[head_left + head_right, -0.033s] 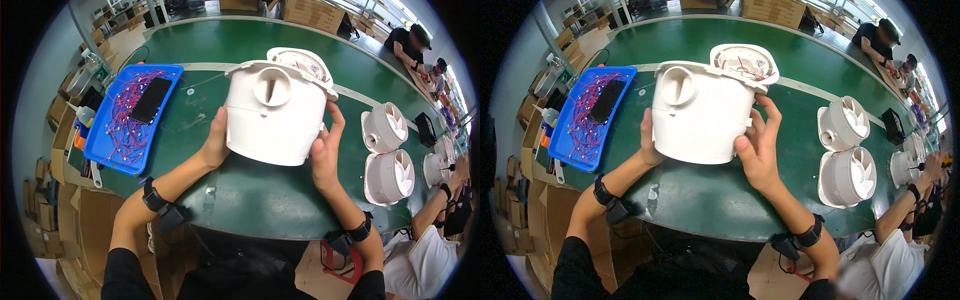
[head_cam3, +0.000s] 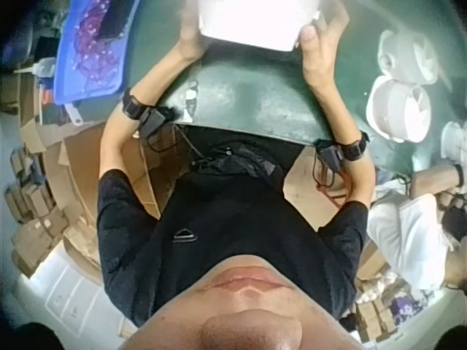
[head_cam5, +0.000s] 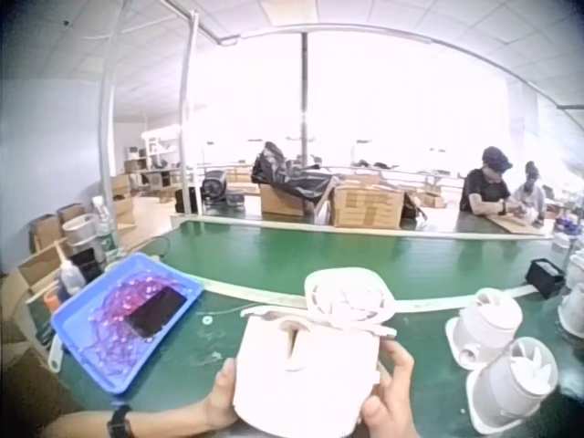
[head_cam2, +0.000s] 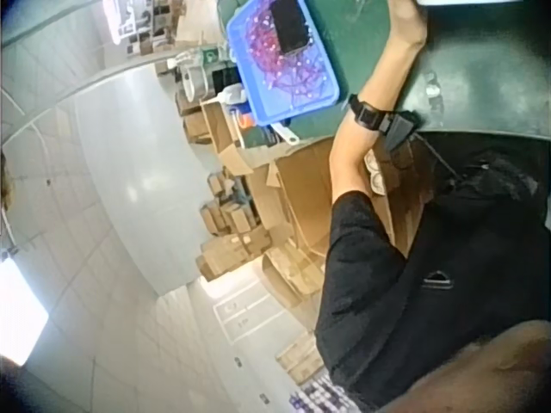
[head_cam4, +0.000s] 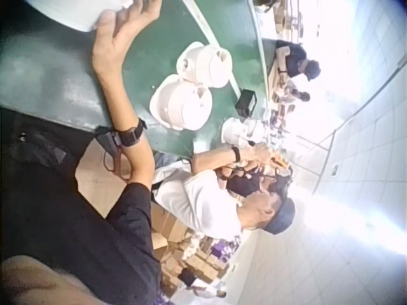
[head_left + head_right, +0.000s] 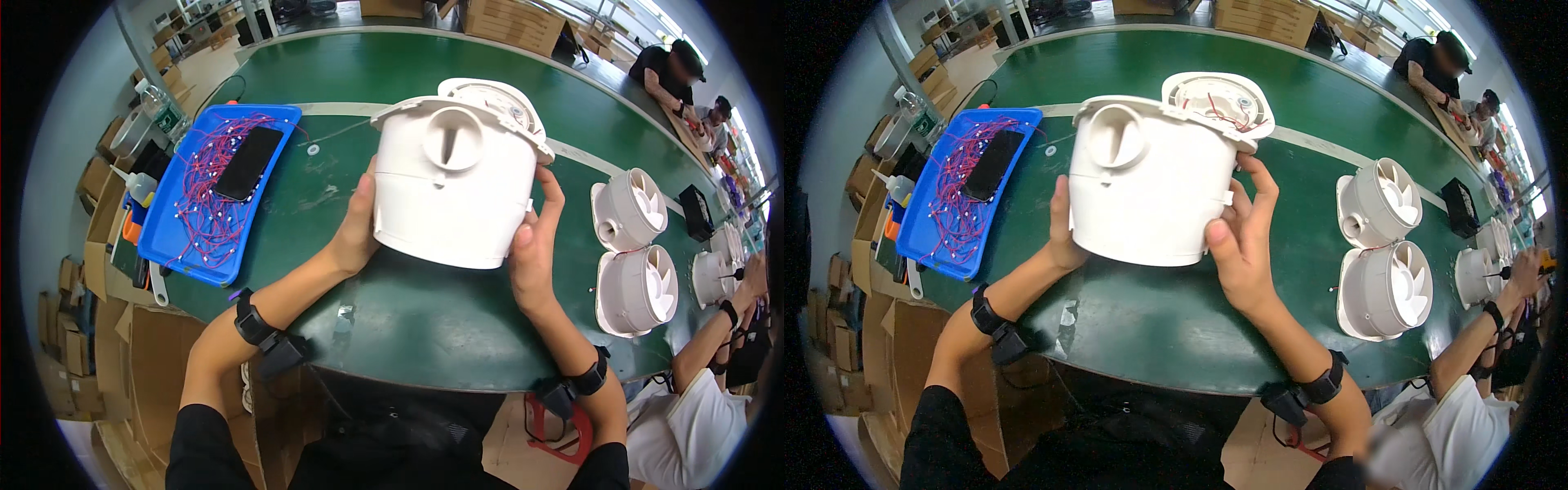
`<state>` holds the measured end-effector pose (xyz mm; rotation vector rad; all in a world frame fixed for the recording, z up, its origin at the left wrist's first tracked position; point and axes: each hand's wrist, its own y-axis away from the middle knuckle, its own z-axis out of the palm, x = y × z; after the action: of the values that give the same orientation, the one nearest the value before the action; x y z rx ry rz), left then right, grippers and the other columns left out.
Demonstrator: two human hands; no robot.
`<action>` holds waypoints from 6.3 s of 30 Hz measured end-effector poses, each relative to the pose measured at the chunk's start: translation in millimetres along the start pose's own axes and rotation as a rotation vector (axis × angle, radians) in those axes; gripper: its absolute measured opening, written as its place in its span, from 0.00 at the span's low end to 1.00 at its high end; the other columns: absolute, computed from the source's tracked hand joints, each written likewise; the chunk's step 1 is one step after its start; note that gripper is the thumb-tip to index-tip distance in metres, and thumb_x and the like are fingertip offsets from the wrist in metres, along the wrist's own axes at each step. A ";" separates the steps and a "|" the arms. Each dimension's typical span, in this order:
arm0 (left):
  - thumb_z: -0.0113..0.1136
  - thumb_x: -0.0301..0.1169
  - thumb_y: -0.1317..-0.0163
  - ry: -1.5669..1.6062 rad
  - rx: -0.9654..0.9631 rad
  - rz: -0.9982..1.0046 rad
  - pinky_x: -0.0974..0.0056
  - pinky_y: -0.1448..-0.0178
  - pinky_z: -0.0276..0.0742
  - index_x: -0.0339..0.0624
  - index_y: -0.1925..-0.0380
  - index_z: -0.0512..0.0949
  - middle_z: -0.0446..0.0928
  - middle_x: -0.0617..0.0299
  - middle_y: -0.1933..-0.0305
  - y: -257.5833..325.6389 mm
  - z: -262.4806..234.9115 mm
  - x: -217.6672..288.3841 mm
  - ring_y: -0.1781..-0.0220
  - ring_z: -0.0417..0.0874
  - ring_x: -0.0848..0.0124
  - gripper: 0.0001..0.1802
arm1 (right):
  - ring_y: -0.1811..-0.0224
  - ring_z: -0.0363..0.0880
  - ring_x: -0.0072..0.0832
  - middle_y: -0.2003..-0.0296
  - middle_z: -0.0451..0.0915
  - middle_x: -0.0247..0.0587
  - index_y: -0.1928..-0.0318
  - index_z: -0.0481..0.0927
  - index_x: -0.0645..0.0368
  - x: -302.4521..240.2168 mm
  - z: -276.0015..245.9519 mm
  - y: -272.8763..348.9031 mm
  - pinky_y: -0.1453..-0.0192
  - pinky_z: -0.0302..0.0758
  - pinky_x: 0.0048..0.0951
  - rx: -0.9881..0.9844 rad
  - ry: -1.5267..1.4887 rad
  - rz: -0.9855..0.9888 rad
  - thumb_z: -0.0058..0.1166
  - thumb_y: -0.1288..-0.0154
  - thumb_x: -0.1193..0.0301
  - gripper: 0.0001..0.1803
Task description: The person assembles white plastic fan units by hand on a green workbench. They pick up fan housings and motors, align the components, and press them together to form complete units. The person repeatedly handles the units, rotating them to check the assembly, and places finished units into a cardboard box.
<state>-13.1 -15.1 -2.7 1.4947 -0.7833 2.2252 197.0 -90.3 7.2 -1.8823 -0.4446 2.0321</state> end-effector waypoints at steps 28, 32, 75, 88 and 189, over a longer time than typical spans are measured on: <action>0.74 0.47 0.52 -0.174 -0.112 0.104 0.54 0.34 0.66 0.43 0.28 0.37 0.57 0.44 0.31 -10.8 4.8 -3.1 0.30 0.61 0.56 0.63 | 0.28 0.53 0.36 0.32 0.57 0.52 0.30 0.50 0.69 12.8 -8.6 -7.7 0.26 0.47 0.32 0.081 0.187 -0.043 0.19 0.24 0.52 0.36; 0.75 0.55 0.57 -0.237 -0.034 0.064 0.53 0.27 0.54 0.39 0.28 0.39 0.53 0.47 0.30 -9.2 -0.3 -3.7 0.27 0.55 0.55 0.68 | 0.28 0.51 0.40 0.32 0.53 0.55 0.28 0.40 0.68 -1.4 -0.6 -7.0 0.26 0.49 0.36 -0.093 0.113 -0.055 0.60 0.41 0.55 0.54; 0.38 0.42 0.28 -0.955 0.056 0.261 0.57 0.69 0.66 0.26 0.77 0.73 0.70 0.45 0.81 -20.3 -21.2 17.4 0.79 0.68 0.63 0.29 | 0.33 0.61 0.38 0.36 0.59 0.53 0.29 0.45 0.66 -3.0 -4.3 -8.2 0.30 0.59 0.37 -0.007 0.102 -0.031 0.68 0.48 0.59 0.56; 0.51 0.51 0.37 -0.731 -0.057 0.227 0.57 0.36 0.65 0.29 0.39 0.63 0.68 0.41 0.38 -17.1 -8.1 30.1 0.39 0.72 0.55 0.38 | 0.34 0.64 0.40 0.36 0.61 0.57 0.30 0.45 0.69 -2.4 2.6 -6.7 0.31 0.60 0.38 0.047 0.141 -0.074 0.72 0.51 0.60 0.59; 0.55 0.72 0.54 0.375 0.403 -0.136 0.47 0.27 0.57 0.44 0.28 0.49 0.56 0.51 0.28 -27.5 -79.7 -66.8 0.28 0.60 0.57 0.61 | 0.88 0.72 0.22 0.85 0.72 0.36 0.68 0.71 0.63 25.5 -9.4 -12.3 0.88 0.68 0.22 -0.056 -0.330 0.378 0.49 0.29 0.63 0.16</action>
<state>-30.3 56.9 -80.8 1.1785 -0.1181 2.5466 205.0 -67.9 -10.9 -1.7703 -0.2374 2.6219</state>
